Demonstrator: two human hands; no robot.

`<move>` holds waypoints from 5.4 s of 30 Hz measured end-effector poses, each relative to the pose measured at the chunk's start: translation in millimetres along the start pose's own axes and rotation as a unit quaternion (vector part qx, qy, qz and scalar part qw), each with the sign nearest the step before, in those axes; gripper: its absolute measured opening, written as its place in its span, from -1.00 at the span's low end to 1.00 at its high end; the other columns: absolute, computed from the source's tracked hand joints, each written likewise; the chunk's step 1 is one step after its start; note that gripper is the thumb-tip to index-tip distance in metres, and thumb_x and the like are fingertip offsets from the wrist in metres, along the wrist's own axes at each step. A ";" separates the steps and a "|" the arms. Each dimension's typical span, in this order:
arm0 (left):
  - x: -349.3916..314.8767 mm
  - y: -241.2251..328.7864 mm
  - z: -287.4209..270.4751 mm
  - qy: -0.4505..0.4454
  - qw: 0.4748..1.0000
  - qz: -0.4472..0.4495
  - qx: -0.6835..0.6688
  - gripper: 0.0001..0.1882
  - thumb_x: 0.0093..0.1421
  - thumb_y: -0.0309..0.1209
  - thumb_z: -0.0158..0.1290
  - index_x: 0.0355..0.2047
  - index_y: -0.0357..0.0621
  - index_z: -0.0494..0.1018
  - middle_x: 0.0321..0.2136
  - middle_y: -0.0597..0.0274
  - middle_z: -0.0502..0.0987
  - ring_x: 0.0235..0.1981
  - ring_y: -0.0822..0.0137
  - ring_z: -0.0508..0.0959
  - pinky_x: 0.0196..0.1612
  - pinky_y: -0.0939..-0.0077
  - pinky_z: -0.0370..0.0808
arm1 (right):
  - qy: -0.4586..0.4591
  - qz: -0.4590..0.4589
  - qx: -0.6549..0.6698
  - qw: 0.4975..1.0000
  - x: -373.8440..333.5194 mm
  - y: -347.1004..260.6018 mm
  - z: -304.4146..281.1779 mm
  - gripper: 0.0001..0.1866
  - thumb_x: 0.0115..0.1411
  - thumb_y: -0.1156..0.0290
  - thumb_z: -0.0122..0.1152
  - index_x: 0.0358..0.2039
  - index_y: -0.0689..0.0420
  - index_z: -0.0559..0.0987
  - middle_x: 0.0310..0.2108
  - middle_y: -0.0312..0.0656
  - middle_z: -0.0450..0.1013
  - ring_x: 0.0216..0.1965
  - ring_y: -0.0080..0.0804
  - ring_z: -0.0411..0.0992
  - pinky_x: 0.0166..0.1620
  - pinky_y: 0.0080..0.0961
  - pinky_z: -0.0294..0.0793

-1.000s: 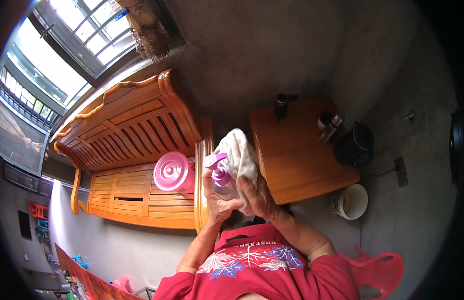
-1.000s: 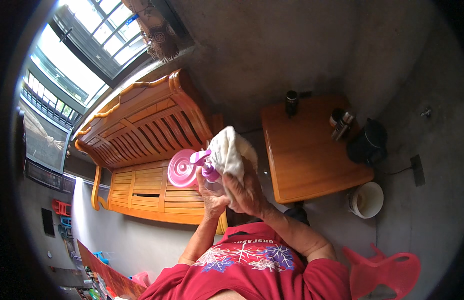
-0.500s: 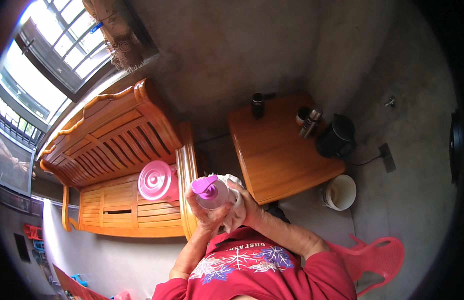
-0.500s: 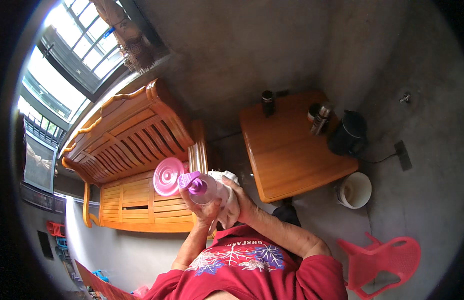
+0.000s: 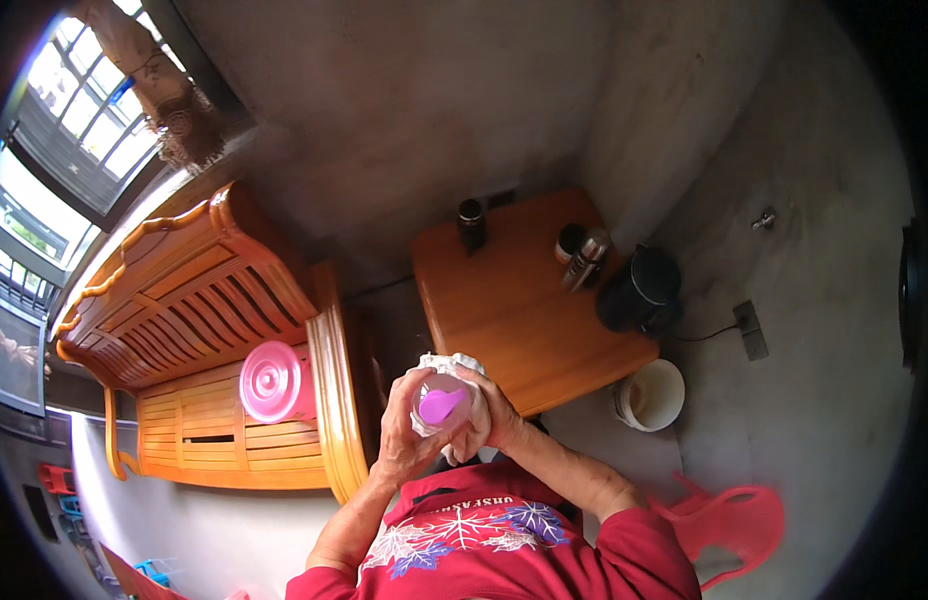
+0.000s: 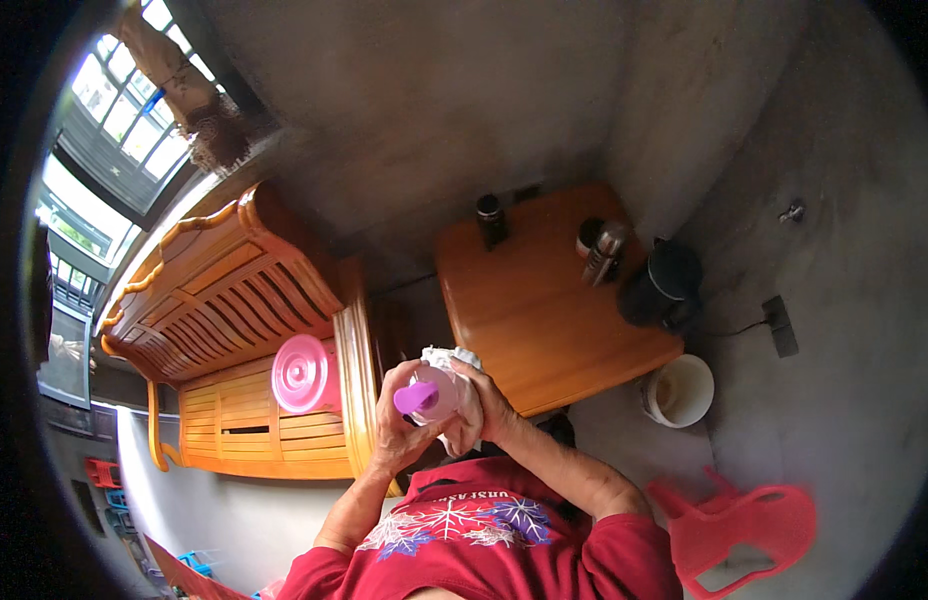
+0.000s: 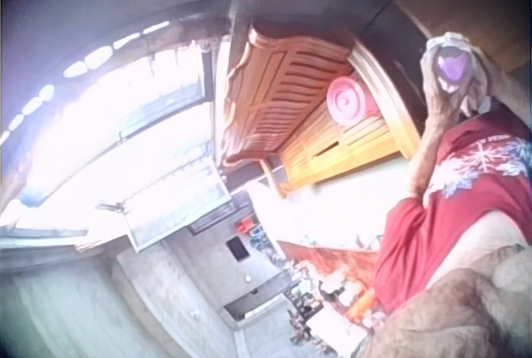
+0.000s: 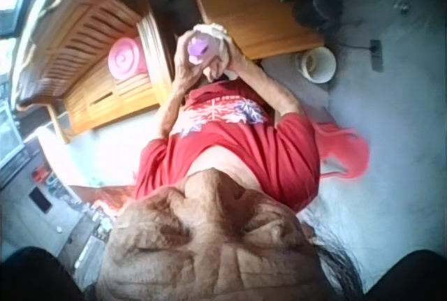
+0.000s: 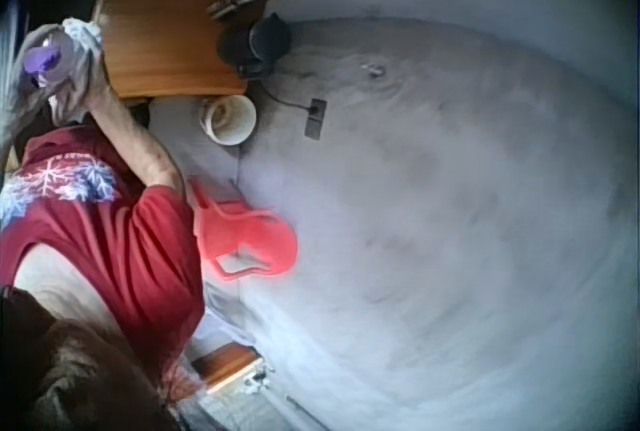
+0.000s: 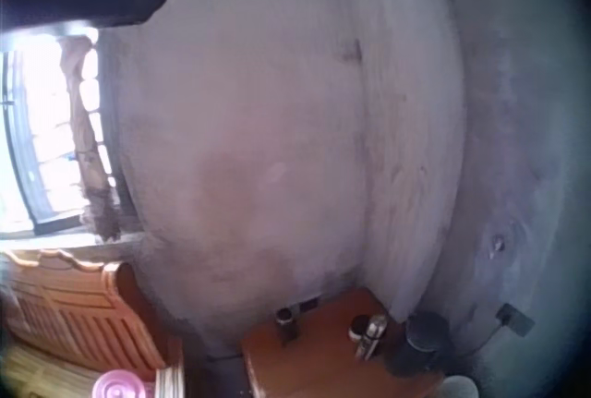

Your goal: The person wipes a wooden bench with a white cloth, then cleans a pink plastic bucket and its lid. They proceed to wipe a small wooden table and clean several items on it, including a black mug, a pink bottle, a silver thermos, and a black cup, using the same cloth.

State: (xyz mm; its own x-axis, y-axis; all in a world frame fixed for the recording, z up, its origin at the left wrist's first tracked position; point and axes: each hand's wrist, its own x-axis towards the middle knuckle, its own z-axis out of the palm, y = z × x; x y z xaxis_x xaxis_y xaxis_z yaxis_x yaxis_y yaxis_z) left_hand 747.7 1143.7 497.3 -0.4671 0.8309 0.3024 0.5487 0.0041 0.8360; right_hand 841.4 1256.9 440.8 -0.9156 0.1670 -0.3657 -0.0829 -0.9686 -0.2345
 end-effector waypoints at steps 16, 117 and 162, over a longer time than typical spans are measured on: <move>107.4 -115.0 195.8 0.071 0.966 -0.130 -0.214 -0.18 -0.21 -0.36 0.36 0.07 -0.11 0.20 -0.04 0.03 0.27 0.03 0.08 0.28 0.06 0.29 0.27 | 0.188 -0.134 -0.028 0.973 3.0 -136.0 -124.3 -0.83 0.23 0.30 0.00 -0.22 0.06 0.46 -0.32 -0.29 0.41 -0.36 -0.43 0.43 -0.31 -0.44 0.48; 12.3 -18.1 -51.8 0.180 0.904 -0.199 -0.332 -0.43 -0.11 -0.41 0.12 -0.06 -0.18 0.20 -0.23 0.24 0.37 -0.21 0.43 0.36 -0.09 0.49 0.34 | -0.060 -0.325 -0.590 0.737 43.9 -4.3 85.0 -0.50 0.14 0.40 0.08 0.09 0.25 0.30 -0.04 0.05 0.37 -0.03 -0.18 0.37 -0.01 -0.35 0.33; 56.9 14.8 -62.0 0.245 0.861 -0.051 -0.443 -0.29 0.12 -0.20 0.11 0.16 -0.15 0.02 -0.06 0.16 0.36 -0.04 0.32 0.39 0.02 0.41 0.35 | -0.055 -0.287 -0.434 0.852 -4.6 3.0 36.4 -0.35 -0.20 0.42 0.40 -0.05 0.25 0.36 -0.19 -0.24 0.38 -0.13 -0.46 0.34 -0.01 -0.49 0.32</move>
State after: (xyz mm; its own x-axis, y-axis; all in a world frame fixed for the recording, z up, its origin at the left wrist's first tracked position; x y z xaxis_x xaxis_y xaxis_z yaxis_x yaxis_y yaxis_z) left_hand 686.2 1156.5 555.3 -0.8366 0.5167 0.1821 -0.1552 -0.5423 0.8257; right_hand 831.1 1246.6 474.5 -0.8573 0.5028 0.1104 -0.2523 -0.2236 -0.9415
